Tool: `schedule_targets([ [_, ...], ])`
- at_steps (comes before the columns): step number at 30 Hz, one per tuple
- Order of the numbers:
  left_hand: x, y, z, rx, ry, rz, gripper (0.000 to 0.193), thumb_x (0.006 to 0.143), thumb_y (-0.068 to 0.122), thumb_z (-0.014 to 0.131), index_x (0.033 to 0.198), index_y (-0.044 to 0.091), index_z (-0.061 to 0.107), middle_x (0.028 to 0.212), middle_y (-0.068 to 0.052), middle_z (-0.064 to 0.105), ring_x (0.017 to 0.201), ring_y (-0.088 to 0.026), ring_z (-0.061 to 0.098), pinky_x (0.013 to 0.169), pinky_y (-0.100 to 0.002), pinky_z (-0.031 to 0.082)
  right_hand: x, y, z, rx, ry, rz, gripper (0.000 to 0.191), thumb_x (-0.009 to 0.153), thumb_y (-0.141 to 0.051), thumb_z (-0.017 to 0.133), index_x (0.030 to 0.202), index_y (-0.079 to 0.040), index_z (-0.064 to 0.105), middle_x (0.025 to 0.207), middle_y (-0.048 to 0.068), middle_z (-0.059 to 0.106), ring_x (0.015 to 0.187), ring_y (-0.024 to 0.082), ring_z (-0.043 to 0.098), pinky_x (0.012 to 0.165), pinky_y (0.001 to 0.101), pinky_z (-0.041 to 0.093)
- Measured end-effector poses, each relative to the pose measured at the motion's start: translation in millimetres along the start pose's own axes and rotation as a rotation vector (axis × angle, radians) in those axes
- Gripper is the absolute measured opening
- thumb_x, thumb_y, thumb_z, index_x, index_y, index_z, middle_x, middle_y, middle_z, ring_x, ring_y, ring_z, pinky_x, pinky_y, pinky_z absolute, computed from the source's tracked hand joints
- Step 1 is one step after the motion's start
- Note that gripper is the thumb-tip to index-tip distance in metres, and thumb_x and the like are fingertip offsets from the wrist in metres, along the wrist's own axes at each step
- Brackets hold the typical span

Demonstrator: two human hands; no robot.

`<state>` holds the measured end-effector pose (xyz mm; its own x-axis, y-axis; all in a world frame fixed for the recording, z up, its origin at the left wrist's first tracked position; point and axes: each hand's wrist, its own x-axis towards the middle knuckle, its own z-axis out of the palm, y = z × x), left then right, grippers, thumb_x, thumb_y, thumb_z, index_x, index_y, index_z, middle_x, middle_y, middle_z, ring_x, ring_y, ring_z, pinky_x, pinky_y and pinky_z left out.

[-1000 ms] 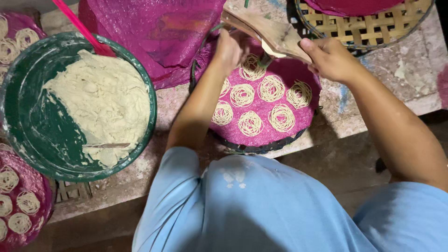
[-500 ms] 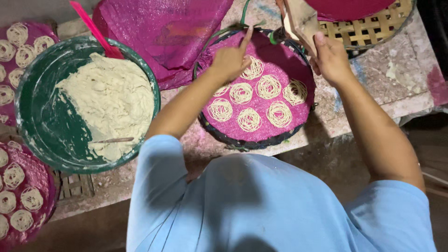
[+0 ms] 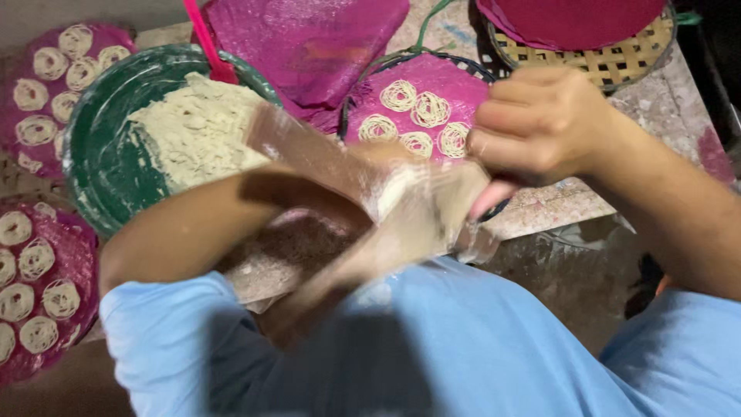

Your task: The person uses a wooden noodle press to extrude dough into spiral shapes onto pink trays. They repeatedly scoop dough from a green bowl, press it through the tool, and arrange the formed noodles on the trays.

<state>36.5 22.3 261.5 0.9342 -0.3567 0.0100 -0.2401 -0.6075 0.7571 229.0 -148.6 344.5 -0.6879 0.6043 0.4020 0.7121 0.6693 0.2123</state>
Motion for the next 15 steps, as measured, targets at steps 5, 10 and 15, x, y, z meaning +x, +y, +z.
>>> schedule_targets([
  [5, -58.9, 58.0, 33.6, -0.082, -0.089, -0.144, 0.050, 0.084, 0.038, 0.069, 0.133, 0.028, 0.060, 0.093, -0.002, 0.076, 0.073, -0.022, 0.075, 0.062, -0.037, 0.057, 18.9, -52.9, 39.7, 0.955, -0.341, 0.261, 0.043, 0.096, -0.049, 0.064, 0.085, -0.007, 0.065, 0.072, 0.008, 0.062, 0.064, 0.027, 0.066, 0.057, 0.0412, 0.049],
  [10, -130.2, 49.2, 50.3, 0.161, 0.050, -0.241, 0.039, 0.081, 0.037, 0.073, 0.115, 0.020, 0.064, 0.085, -0.010, 0.074, 0.077, -0.034, 0.074, 0.069, -0.044, 0.057, 19.5, -94.3, 95.2, 1.220, -0.223, 0.288, 0.038, 0.105, -0.037, 0.059, 0.085, -0.005, 0.058, 0.073, 0.009, 0.057, 0.065, 0.028, 0.063, 0.061, 0.0430, 0.047],
  [15, -238.3, -20.5, 54.9, -0.120, 0.222, -0.305, 0.047, 0.075, 0.020, 0.072, 0.120, 0.011, 0.062, 0.102, -0.013, 0.071, 0.094, -0.032, 0.071, 0.083, -0.044, 0.056, 40.6, -83.3, 91.6, 1.052, -0.128, 0.262, 0.038, 0.098, -0.037, 0.066, 0.077, -0.007, 0.054, 0.066, 0.008, 0.051, 0.060, 0.027, 0.058, 0.057, 0.0428, 0.044],
])
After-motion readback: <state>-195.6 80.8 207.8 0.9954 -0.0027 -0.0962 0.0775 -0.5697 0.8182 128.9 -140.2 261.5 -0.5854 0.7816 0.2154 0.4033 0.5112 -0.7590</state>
